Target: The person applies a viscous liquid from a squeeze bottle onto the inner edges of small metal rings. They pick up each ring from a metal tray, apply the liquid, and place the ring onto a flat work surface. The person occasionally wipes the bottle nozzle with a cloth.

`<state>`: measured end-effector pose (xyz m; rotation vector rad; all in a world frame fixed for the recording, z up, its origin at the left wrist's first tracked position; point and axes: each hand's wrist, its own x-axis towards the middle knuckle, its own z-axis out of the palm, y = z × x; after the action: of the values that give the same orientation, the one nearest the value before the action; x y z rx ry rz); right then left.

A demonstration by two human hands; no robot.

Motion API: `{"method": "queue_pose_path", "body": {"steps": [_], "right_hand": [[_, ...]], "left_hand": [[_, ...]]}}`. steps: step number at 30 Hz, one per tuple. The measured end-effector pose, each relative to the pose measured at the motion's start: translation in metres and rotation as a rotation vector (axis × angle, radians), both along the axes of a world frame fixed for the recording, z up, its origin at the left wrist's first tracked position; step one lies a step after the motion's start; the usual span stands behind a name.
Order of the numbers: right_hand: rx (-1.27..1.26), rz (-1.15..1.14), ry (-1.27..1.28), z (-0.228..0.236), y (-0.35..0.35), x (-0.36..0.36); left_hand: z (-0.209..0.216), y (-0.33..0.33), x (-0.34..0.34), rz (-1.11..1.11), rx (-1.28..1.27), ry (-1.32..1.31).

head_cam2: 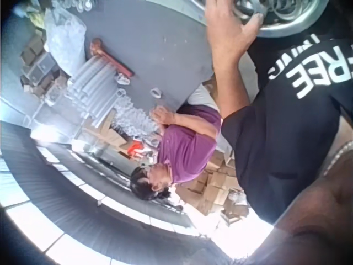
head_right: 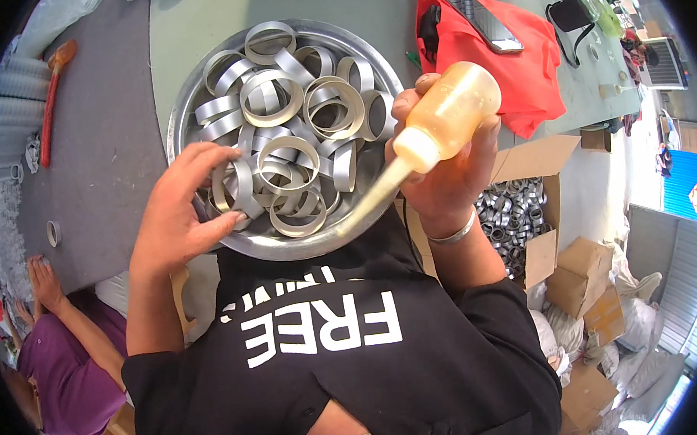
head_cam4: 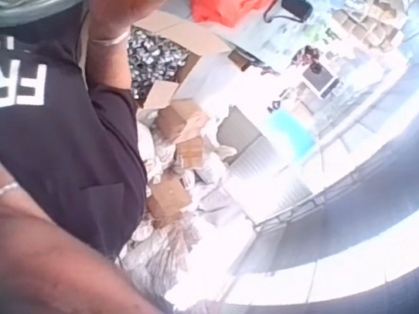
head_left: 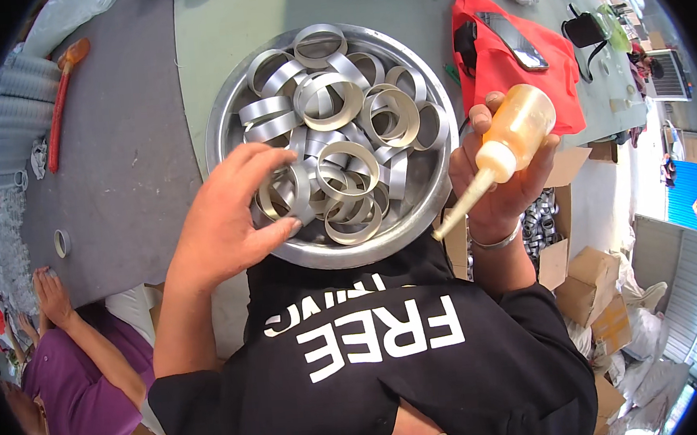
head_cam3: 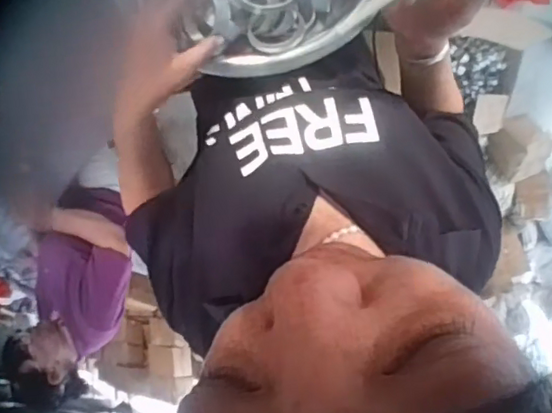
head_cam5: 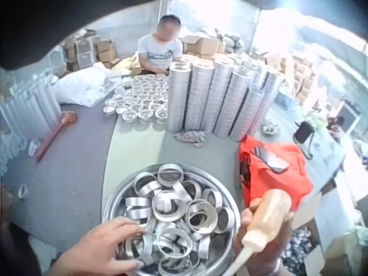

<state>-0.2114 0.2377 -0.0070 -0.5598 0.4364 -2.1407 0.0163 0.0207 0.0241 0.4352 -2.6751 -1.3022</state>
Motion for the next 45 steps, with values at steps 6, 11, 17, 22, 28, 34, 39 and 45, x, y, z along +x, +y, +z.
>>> {"method": "queue_pose_path", "body": {"steps": [6,11,17,22,28,34,39,45], "right_hand": [[0.141,-0.393,0.626,0.013,0.004,0.015],[-0.203,-0.418,1.146,0.023,-0.007,0.037],[-0.153,-0.370,1.400,0.033,-0.012,0.039],[-0.100,-0.433,1.417,0.032,-0.006,0.044],[0.267,-0.094,0.870,0.056,0.019,0.048],[0.273,-0.275,0.698,0.037,0.005,0.052],[0.569,0.107,0.455,0.038,-0.003,0.028],[0.455,-0.020,-0.188,0.012,-0.019,0.016]], "left_hand": [[-0.009,0.025,0.003,0.349,0.880,0.334],[-0.023,0.057,0.012,0.306,1.670,0.267],[-0.015,0.069,0.015,0.292,1.672,0.201],[-0.006,0.070,0.015,0.296,1.316,0.234],[0.000,0.074,0.011,0.243,0.882,0.443],[-0.003,0.067,0.012,0.089,0.201,0.532],[-0.009,0.063,0.007,0.010,-0.075,0.670],[-0.023,0.007,0.038,0.592,-0.224,0.466]]}}
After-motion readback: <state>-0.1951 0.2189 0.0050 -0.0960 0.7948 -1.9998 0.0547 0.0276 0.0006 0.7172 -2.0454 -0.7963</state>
